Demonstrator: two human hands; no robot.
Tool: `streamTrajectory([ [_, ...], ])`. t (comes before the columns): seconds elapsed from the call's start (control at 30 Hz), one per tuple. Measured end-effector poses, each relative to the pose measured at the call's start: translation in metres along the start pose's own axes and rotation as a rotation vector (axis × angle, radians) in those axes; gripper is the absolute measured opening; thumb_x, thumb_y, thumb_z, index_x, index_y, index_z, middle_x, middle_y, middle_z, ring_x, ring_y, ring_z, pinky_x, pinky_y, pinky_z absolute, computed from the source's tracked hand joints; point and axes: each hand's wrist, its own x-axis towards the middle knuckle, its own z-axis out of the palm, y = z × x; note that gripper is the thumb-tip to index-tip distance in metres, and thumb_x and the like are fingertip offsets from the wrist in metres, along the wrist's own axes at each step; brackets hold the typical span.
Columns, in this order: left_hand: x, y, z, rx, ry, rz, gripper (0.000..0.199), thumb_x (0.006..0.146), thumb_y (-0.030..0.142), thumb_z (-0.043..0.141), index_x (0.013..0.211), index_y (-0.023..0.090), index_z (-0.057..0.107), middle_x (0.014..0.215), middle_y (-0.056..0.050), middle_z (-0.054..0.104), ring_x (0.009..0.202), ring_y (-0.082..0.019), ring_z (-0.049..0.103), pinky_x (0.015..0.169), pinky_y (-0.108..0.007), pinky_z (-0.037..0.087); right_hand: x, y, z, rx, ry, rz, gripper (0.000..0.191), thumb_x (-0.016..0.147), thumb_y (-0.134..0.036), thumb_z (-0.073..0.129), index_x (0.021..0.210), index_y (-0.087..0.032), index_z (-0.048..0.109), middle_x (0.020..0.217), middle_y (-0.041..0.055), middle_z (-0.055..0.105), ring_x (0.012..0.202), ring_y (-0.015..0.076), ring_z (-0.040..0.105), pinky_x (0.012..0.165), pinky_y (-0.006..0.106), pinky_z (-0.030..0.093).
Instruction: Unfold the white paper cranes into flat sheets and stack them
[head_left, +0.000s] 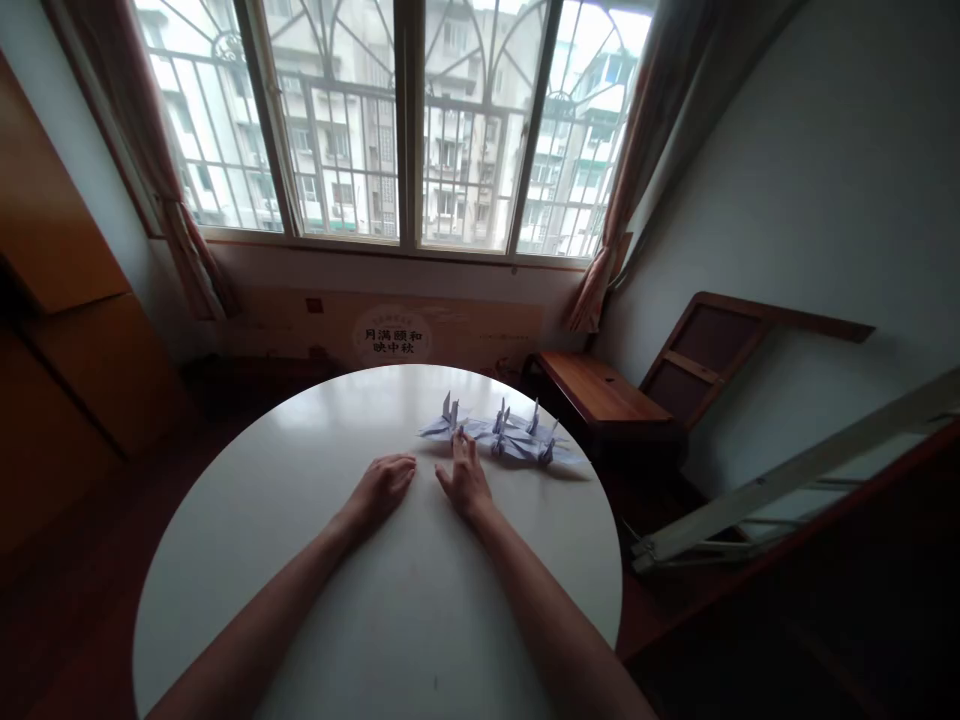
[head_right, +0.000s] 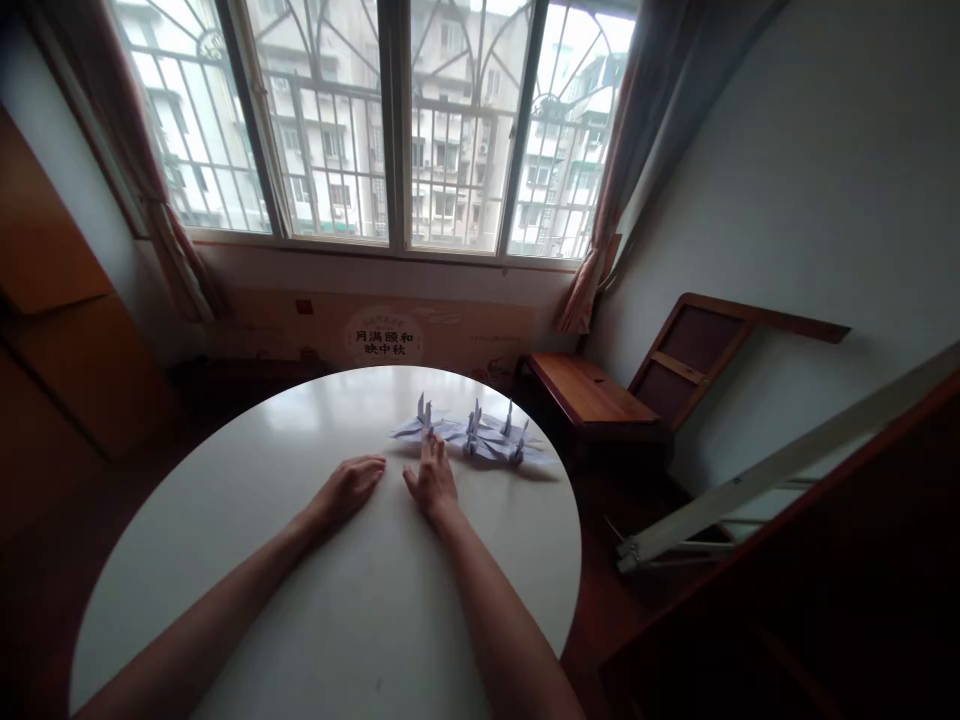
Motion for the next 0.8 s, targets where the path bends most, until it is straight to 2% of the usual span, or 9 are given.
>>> streamTrajectory([
  [0.07, 0.002, 0.004, -0.002, -0.001, -0.006, -0.001, 0.028, 0.093, 0.03, 0.047, 0.104, 0.019, 0.07, 0.107, -0.011, 0.072, 0.1, -0.023, 0.067, 0.092, -0.036, 0.05, -0.001, 0.001, 0.0, 0.065, 0.039, -0.02, 0.068, 0.084, -0.032, 0.054, 0.147, -0.016, 0.032, 0.144, 0.0179, 0.035, 0.126, 0.031, 0.045, 0.106, 0.046, 0.04],
  [0.17, 0.002, 0.009, -0.005, -0.013, 0.032, -0.028, 0.028, 0.093, 0.033, 0.047, 0.102, 0.019, 0.07, 0.102, -0.011, 0.072, 0.096, -0.024, 0.067, 0.09, -0.038, 0.05, -0.002, 0.0, -0.003, 0.209, 0.113, -0.047, 0.061, 0.086, -0.027, 0.05, 0.145, -0.018, 0.036, 0.139, 0.0185, 0.04, 0.096, 0.023, 0.061, 0.094, 0.044, 0.049],
  [0.27, 0.0, 0.013, -0.007, -0.101, 0.127, -0.09, 0.027, 0.09, 0.037, 0.053, 0.105, 0.019, 0.068, 0.102, -0.011, 0.072, 0.097, -0.025, 0.066, 0.09, -0.041, 0.05, -0.002, -0.005, -0.009, 0.384, 0.196, -0.057, 0.054, 0.086, -0.024, 0.048, 0.14, -0.019, 0.044, 0.13, 0.0153, 0.048, 0.075, 0.0147, 0.059, 0.074, 0.035, 0.054],
  [0.33, 0.0, 0.016, -0.007, -0.273, 0.18, -0.187, 0.034, 0.087, 0.04, 0.058, 0.114, 0.019, 0.063, 0.1, -0.011, 0.072, 0.096, -0.025, 0.067, 0.084, -0.04, 0.052, -0.003, -0.011, -0.013, 0.496, 0.233, -0.041, 0.048, 0.086, -0.024, 0.048, 0.134, -0.019, 0.05, 0.123, 0.013, 0.052, 0.074, 0.013, 0.058, 0.065, 0.029, 0.053],
  [0.4, 0.0, 0.02, -0.006, -0.507, 0.185, -0.322, 0.051, 0.082, 0.045, 0.064, 0.124, 0.017, 0.054, 0.099, -0.012, 0.072, 0.092, -0.025, 0.068, 0.075, -0.036, 0.054, -0.004, -0.017, -0.016, 0.575, 0.247, -0.021, 0.043, 0.086, -0.024, 0.048, 0.127, -0.018, 0.055, 0.12, 0.0117, 0.055, 0.074, 0.0125, 0.058, 0.061, 0.026, 0.051],
  [0.5, 0.003, 0.029, -0.007, -0.828, 0.093, -0.483, 0.076, 0.073, 0.05, 0.074, 0.133, 0.015, 0.043, 0.102, -0.016, 0.071, 0.088, -0.026, 0.07, 0.066, -0.033, 0.054, -0.007, -0.024, -0.02, 0.643, 0.245, -0.028, 0.037, 0.084, -0.024, 0.05, 0.12, -0.018, 0.059, 0.116, 0.0105, 0.058, 0.074, 0.013, 0.058, 0.061, 0.026, 0.049],
  [0.57, 0.003, 0.036, -0.008, -1.002, 0.03, -0.526, 0.083, 0.069, 0.05, 0.077, 0.136, 0.015, 0.04, 0.105, -0.018, 0.07, 0.09, -0.028, 0.07, 0.067, -0.033, 0.054, -0.008, -0.026, -0.021, 0.677, 0.222, -0.044, 0.033, 0.084, -0.024, 0.051, 0.113, -0.017, 0.062, 0.11, 0.0094, 0.061, 0.074, 0.0139, 0.059, 0.062, 0.027, 0.049],
  [0.67, -0.002, 0.045, -0.012, -1.156, 0.021, -0.526, 0.079, 0.067, 0.048, 0.081, 0.13, 0.014, 0.048, 0.104, -0.019, 0.071, 0.097, -0.03, 0.069, 0.078, -0.037, 0.054, -0.01, -0.029, -0.019, 0.708, 0.175, -0.053, 0.026, 0.083, -0.025, 0.053, 0.104, -0.017, 0.067, 0.1, 0.0077, 0.065, 0.076, 0.0155, 0.06, 0.065, 0.028, 0.048],
  [0.8, -0.01, 0.049, -0.011, -1.184, 0.18, -0.58, 0.062, 0.06, 0.047, 0.085, 0.106, 0.011, 0.062, 0.098, -0.016, 0.073, 0.094, -0.029, 0.069, 0.086, -0.04, 0.052, -0.011, -0.033, -0.015, 0.729, 0.115, -0.031, 0.021, 0.082, -0.027, 0.056, 0.095, -0.018, 0.069, 0.097, 0.0072, 0.068, 0.078, 0.0171, 0.061, 0.067, 0.03, 0.048],
])
